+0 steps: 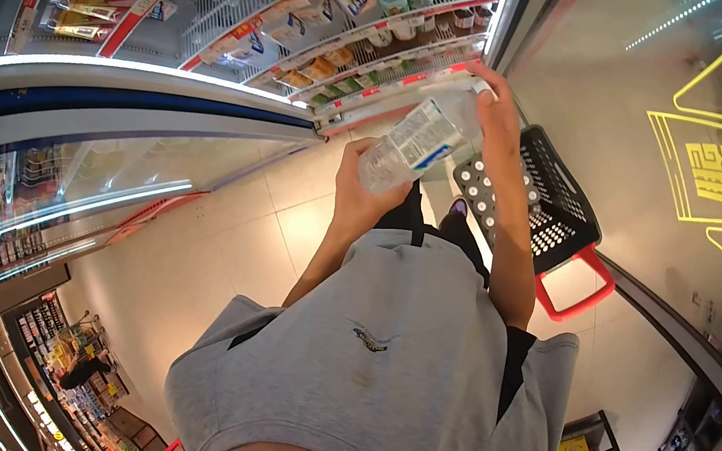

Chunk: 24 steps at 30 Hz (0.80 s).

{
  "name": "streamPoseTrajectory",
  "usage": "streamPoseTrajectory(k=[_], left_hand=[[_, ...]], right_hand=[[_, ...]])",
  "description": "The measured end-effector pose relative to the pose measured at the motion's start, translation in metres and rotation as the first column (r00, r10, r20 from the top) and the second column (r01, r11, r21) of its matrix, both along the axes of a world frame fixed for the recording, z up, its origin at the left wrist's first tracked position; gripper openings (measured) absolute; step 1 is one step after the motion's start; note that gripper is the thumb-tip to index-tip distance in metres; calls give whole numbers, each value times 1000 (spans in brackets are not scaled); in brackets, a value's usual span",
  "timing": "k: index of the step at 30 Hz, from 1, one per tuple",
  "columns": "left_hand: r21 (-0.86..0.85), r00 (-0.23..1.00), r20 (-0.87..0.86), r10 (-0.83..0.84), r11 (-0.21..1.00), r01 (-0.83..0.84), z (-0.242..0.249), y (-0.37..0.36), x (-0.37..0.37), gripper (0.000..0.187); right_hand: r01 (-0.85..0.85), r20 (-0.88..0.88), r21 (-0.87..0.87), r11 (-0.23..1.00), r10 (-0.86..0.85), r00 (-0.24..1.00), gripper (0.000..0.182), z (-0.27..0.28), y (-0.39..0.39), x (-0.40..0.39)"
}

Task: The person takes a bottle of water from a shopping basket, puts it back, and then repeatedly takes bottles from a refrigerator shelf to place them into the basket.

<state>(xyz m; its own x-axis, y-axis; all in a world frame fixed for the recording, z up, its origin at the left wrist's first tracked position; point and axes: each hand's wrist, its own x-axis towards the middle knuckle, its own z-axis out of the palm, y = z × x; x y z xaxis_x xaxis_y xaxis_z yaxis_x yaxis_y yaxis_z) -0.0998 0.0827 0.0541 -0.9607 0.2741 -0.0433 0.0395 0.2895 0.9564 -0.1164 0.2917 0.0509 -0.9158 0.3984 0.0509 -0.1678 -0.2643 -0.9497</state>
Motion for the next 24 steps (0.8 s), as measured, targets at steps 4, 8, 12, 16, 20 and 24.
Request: streamPoseTrajectory(k=[4,8,12,16,20,24], left_hand=[[-82,926,-376,-18,997,-14,9,16,48,62],[-421,408,-821,-400,906,42,18,9,82,51],[-416,225,-878,-422,906,77,18,9,106,44],[-420,342,-844,-413,906,56,23,-9,104,50],[-133,571,-814,-108,991,-3,11,-15,95,69],[274,916,-334,222,953,-131,3,-15,115,70]], right_hand=[[75,181,71,995,-86,980,33,-10,25,58],[-63,271,-105,993,90,958,28,-40,34,97],[-122,300,-174,977,170,939,29,-25,25,114],[-101,270,0,995,97,958,29,-20,22,114],[-48,309,120,992,9,951,31,-6,12,111],[-49,230,230,972,-5,973,26,3,-1,113]])
